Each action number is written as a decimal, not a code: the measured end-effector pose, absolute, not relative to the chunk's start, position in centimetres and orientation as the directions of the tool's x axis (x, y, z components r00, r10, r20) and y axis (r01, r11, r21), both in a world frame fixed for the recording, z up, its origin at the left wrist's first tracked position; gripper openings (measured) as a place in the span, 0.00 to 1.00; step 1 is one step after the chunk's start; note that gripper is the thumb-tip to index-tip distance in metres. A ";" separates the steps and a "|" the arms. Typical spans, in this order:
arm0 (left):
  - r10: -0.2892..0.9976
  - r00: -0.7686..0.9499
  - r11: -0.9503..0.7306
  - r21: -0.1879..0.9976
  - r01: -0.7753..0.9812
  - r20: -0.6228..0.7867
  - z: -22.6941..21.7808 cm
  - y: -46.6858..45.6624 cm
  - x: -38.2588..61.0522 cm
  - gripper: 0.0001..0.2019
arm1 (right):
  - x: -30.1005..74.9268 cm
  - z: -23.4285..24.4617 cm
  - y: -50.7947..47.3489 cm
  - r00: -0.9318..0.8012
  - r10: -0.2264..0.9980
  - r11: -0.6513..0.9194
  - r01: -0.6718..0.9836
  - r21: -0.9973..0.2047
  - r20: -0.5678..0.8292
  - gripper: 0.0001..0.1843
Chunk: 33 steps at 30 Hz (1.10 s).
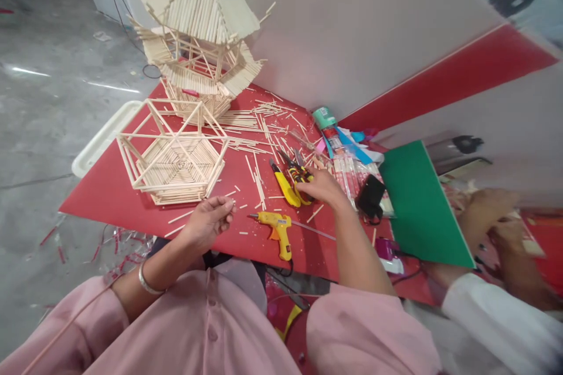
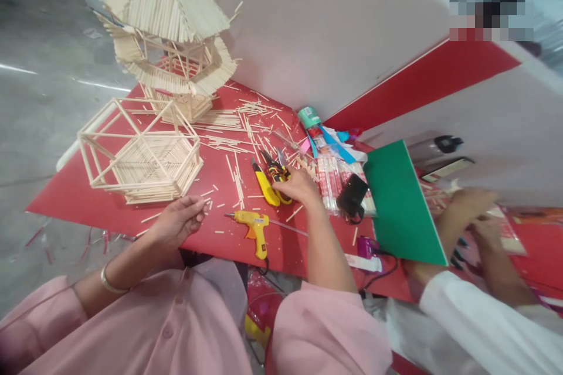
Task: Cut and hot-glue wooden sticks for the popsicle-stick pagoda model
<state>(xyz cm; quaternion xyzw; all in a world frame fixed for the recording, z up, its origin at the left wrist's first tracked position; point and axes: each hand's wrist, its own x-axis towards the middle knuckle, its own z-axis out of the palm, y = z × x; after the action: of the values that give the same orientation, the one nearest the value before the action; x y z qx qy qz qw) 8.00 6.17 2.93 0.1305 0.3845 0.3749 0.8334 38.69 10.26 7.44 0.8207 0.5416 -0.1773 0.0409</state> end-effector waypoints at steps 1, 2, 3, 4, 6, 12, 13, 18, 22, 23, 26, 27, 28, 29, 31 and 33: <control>0.723 0.422 0.686 0.502 -0.527 -0.547 2.9 6.1 8.1 0.18 | 38.3 7.2 10.1 0.353 0.876 -0.411 0.903 -0.127 -0.329 0.31; 0.720 0.422 0.689 0.498 -0.527 -0.551 2.9 6.1 8.2 0.18 | 37.9 6.8 9.9 0.353 0.877 -0.412 0.902 -0.132 -0.325 0.29; 0.717 0.423 0.692 0.494 -0.526 -0.554 3.0 6.1 8.3 0.17 | 37.3 6.4 9.9 0.352 0.879 -0.412 0.901 -0.139 -0.323 0.29; 0.715 0.425 0.695 0.493 -0.524 -0.555 3.0 6.1 8.5 0.17 | 36.8 6.0 9.9 0.352 0.882 -0.411 0.900 -0.144 -0.315 0.30; 0.714 0.429 0.696 0.495 -0.520 -0.553 3.2 6.2 8.7 0.16 | 35.9 5.5 10.1 0.342 0.899 -0.392 0.906 -0.156 -0.272 0.35; 0.750 0.384 0.654 0.518 -0.552 -0.538 3.3 6.4 8.5 0.16 | 37.5 5.9 10.1 0.384 0.902 -0.407 0.909 -0.094 -0.196 0.25; 0.754 0.379 0.649 0.520 -0.556 -0.537 3.3 6.5 8.4 0.16 | 38.2 5.9 9.9 0.421 0.883 -0.439 0.897 -0.049 -0.205 0.24; 0.755 0.393 0.650 0.516 -0.558 -0.526 3.2 6.4 8.5 0.16 | 40.5 5.4 8.8 0.441 0.841 -0.455 0.890 0.029 -0.314 0.29; 0.769 0.411 0.636 0.515 -0.575 -0.490 3.2 6.2 8.6 0.15 | 40.3 5.3 8.7 0.468 0.832 -0.469 0.880 0.073 -0.297 0.36; 0.773 0.413 0.631 0.517 -0.578 -0.481 3.3 6.2 8.6 0.15 | 40.3 5.6 8.8 0.491 0.825 -0.487 0.869 0.088 -0.279 0.36; 0.784 0.422 0.619 0.534 -0.575 -0.455 3.3 6.0 8.3 0.16 | 40.3 6.9 8.5 0.558 0.818 -0.546 0.830 0.114 -0.143 0.34; 0.787 0.425 0.616 0.540 -0.574 -0.447 3.4 5.9 8.2 0.16 | 40.2 7.4 8.1 0.566 0.821 -0.557 0.823 0.113 -0.074 0.34; 0.791 0.427 0.612 0.544 -0.574 -0.438 3.4 5.9 8.1 0.16 | 40.1 8.0 7.7 0.558 0.829 -0.555 0.825 0.108 -0.005 0.34; 0.794 0.429 0.607 0.547 -0.576 -0.431 3.5 6.0 8.1 0.16 | 39.8 8.6 7.0 0.546 0.835 -0.549 0.830 0.092 0.066 0.34; 0.799 0.433 0.601 0.550 -0.580 -0.416 3.6 6.1 8.2 0.16 | 38.6 9.6 5.5 0.522 0.841 -0.530 0.848 0.015 0.144 0.38; 0.802 0.442 0.598 0.552 -0.581 -0.403 3.8 6.3 8.5 0.17 | 36.4 10.4 3.6 0.474 0.863 -0.425 0.868 -0.258 0.174 0.37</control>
<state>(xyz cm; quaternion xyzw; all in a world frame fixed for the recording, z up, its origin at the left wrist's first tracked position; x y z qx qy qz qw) 8.49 6.28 3.78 0.1690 0.3262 0.4154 0.8321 36.40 3.62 10.35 0.8440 0.5127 0.0073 -0.1576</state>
